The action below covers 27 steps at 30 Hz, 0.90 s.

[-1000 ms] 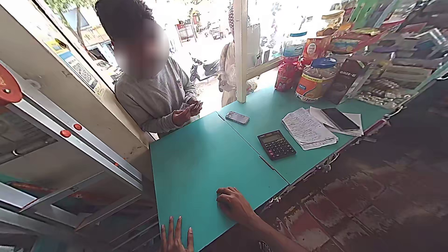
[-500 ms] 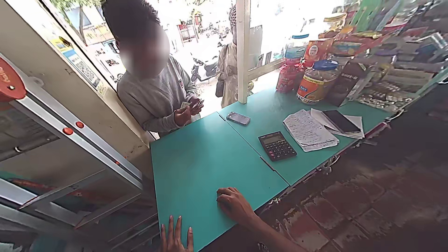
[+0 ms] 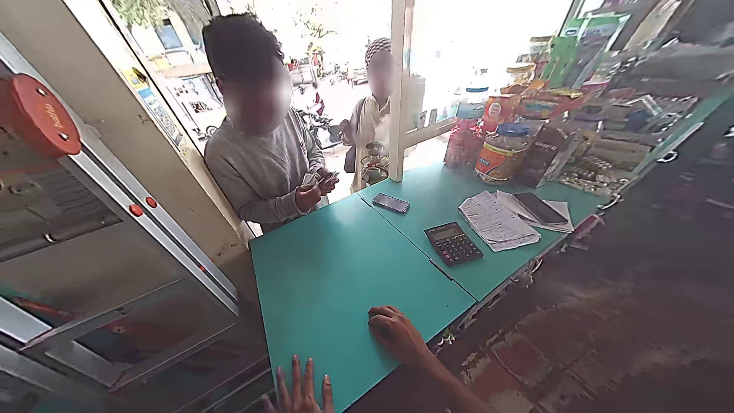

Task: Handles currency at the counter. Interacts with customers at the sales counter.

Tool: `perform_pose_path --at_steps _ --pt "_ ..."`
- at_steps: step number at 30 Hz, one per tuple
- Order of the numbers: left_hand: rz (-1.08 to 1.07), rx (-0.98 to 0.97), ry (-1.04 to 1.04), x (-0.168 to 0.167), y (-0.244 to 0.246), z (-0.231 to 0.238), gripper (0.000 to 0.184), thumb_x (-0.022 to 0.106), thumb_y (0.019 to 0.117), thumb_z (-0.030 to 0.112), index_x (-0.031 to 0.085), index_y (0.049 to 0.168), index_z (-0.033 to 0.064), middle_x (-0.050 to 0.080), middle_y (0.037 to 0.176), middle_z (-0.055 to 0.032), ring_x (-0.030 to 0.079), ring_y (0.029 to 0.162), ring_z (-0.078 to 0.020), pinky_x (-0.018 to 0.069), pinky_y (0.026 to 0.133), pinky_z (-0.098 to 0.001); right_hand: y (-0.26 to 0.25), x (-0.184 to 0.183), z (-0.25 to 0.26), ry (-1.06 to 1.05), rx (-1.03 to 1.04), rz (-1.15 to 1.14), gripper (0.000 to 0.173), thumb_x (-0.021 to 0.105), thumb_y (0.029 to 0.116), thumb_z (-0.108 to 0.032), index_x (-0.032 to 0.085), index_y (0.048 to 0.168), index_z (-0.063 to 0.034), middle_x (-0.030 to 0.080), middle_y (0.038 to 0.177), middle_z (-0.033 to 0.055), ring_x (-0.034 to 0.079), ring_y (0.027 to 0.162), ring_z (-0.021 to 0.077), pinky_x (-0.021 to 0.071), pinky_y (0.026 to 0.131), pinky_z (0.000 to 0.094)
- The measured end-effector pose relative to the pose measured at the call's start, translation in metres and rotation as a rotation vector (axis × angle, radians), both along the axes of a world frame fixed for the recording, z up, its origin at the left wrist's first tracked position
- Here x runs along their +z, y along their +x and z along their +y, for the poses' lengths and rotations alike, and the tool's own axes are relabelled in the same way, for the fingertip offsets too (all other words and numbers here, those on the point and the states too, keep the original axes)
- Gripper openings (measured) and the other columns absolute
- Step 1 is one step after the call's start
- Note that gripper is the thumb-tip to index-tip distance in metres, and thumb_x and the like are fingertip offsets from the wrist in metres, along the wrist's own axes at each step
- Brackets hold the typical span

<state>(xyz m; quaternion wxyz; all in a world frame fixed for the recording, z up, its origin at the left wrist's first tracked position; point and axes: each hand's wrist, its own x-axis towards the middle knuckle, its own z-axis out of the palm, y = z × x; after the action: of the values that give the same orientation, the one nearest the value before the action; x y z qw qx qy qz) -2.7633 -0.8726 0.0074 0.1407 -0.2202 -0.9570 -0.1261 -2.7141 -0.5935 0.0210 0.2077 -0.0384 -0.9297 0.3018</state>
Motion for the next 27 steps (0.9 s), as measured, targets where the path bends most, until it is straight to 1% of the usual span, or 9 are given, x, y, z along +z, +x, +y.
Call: perform_pose_path --at_steps 1,3,6,8,10,12,15,21,27 --pt "-0.002 -0.061 0.014 0.001 0.000 -0.003 0.055 0.044 0.1023 0.049 0.064 0.141 0.0157 0.048 0.157 -0.0133 0.034 0.149 -0.0462 0.0108 0.119 -0.0740 0.000 0.001 -0.004 0.008 -0.037 -0.001 0.021 0.060 0.0994 -0.025 0.078 0.102 -0.0148 0.071 0.124 0.0008 0.063 0.121 0.0175 0.0494 0.105 0.0358" --pt "-0.029 -0.158 -0.014 0.003 0.000 -0.006 0.052 0.042 0.1037 0.045 0.064 0.141 0.0162 0.051 0.155 -0.0111 0.039 0.147 -0.0446 0.0190 0.119 -0.0713 0.003 0.001 -0.019 0.066 -0.147 -0.009 0.024 0.058 0.1004 -0.027 0.078 0.103 -0.0153 0.071 0.127 0.0012 0.064 0.122 0.0188 0.0497 0.105 0.0375" --pt "-0.003 -0.235 -0.028 0.001 0.001 -0.007 0.051 0.039 0.1040 0.042 0.065 0.140 0.0185 0.054 0.153 -0.0092 0.044 0.143 -0.0456 0.0228 0.117 -0.0709 0.016 -0.002 -0.052 0.180 -0.281 -0.078 0.032 0.049 0.1053 -0.031 0.077 0.118 -0.0197 0.064 0.142 0.0002 0.057 0.135 0.0214 0.0452 0.111 0.0426" --pt "0.024 -0.272 -0.030 0.000 0.004 -0.010 0.050 0.037 0.1047 0.041 0.067 0.139 0.0195 0.055 0.152 -0.0091 0.045 0.142 -0.0468 0.0255 0.116 -0.0711 0.029 -0.013 -0.075 0.230 -0.351 -0.042 0.035 0.048 0.1055 -0.031 0.075 0.127 -0.0231 0.061 0.146 -0.0008 0.052 0.140 0.0248 0.0427 0.114 0.0473" --pt "0.053 -0.302 -0.036 0.000 0.003 -0.012 0.049 0.037 0.1047 0.041 0.067 0.138 0.0211 0.055 0.151 -0.0090 0.046 0.141 -0.0466 0.0277 0.115 -0.0704 0.040 -0.020 -0.095 0.236 -0.410 -0.017 0.038 0.046 0.1053 -0.029 0.071 0.133 -0.0248 0.057 0.150 -0.0003 0.048 0.144 0.0274 0.0361 0.119 0.0504" --pt "0.044 -0.335 -0.042 0.003 0.003 -0.015 0.049 0.037 0.1050 0.041 0.066 0.139 0.0222 0.054 0.152 -0.0092 0.044 0.142 -0.0474 0.0267 0.115 -0.0709 0.049 -0.023 -0.109 0.214 -0.449 -0.026 0.040 0.044 0.1064 -0.029 0.067 0.138 -0.0254 0.053 0.155 0.0003 0.044 0.147 0.0265 0.0283 0.124 0.0519" --pt "0.027 -0.384 -0.046 0.004 0.004 -0.018 0.048 0.037 0.1052 0.040 0.065 0.141 0.0218 0.052 0.154 -0.0101 0.042 0.144 -0.0491 0.0252 0.115 -0.0723 0.055 -0.025 -0.121 0.152 -0.491 -0.036 0.040 0.043 0.1071 -0.028 0.066 0.140 -0.0251 0.050 0.157 0.0004 0.040 0.150 0.0257 0.0226 0.125 0.0538" --pt "0.100 -0.413 0.005 -0.003 0.004 -0.018 0.047 0.037 0.1046 0.036 0.070 0.134 0.0218 0.058 0.149 -0.0082 0.049 0.140 -0.0444 0.0319 0.113 -0.0686 0.053 -0.023 -0.126 0.111 -0.505 -0.088 0.042 0.038 0.1087 -0.028 0.062 0.144 -0.0254 0.045 0.160 -0.0014 0.033 0.153 0.0241 0.0159 0.127 0.0539" --pt "0.053 -0.426 0.033 0.000 0.001 -0.019 0.046 0.039 0.1044 0.036 0.070 0.135 0.0211 0.057 0.150 -0.0077 0.047 0.141 -0.0446 0.0288 0.115 -0.0685 0.051 -0.020 -0.133 0.092 -0.532 -0.146 0.045 0.036 0.1091 -0.029 0.057 0.149 -0.0256 0.040 0.164 0.0010 0.028 0.155 0.0273 0.0112 0.127 0.0554"
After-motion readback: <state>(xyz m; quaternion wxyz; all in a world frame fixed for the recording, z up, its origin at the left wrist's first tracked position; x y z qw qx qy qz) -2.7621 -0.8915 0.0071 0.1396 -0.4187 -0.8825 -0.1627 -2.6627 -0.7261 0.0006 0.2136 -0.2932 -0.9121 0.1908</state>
